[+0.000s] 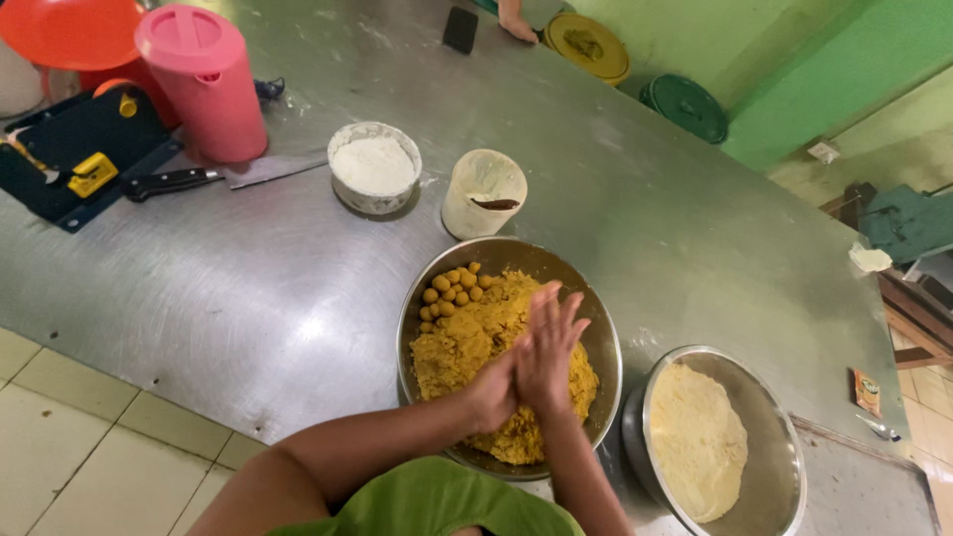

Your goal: The person pinches portions of a yellow crumbly dough mixture from a large metal bowl and rolls each portion between both palms into a round ball, placing the finished balls in a pile at the edge of the bowl. A second bowl of pale batter and a small bowl of white powder sit on the steel worktable.

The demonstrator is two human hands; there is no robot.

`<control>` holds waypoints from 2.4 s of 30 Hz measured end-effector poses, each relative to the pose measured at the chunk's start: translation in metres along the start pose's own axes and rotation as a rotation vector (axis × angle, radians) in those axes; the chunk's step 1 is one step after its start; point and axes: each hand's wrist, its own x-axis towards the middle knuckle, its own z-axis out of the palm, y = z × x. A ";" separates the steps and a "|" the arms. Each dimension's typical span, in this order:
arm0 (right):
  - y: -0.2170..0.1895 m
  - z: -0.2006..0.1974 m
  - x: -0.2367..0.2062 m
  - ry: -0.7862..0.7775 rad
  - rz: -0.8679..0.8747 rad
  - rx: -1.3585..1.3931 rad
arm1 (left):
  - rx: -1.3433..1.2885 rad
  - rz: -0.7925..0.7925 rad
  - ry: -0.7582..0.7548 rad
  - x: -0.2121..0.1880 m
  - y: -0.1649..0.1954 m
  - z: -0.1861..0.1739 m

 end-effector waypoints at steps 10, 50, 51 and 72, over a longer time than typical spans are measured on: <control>0.004 0.009 -0.012 0.062 -0.118 0.398 | -0.066 -0.038 0.065 -0.014 0.017 0.016; -0.001 -0.001 -0.044 0.009 -0.047 0.509 | -0.133 0.109 -0.097 -0.005 -0.003 0.001; -0.003 -0.002 -0.041 0.118 -0.153 0.556 | -0.128 0.117 -0.103 -0.005 -0.006 0.002; -0.002 -0.007 -0.021 0.175 -0.242 0.471 | -0.247 0.127 -0.236 -0.006 -0.005 -0.004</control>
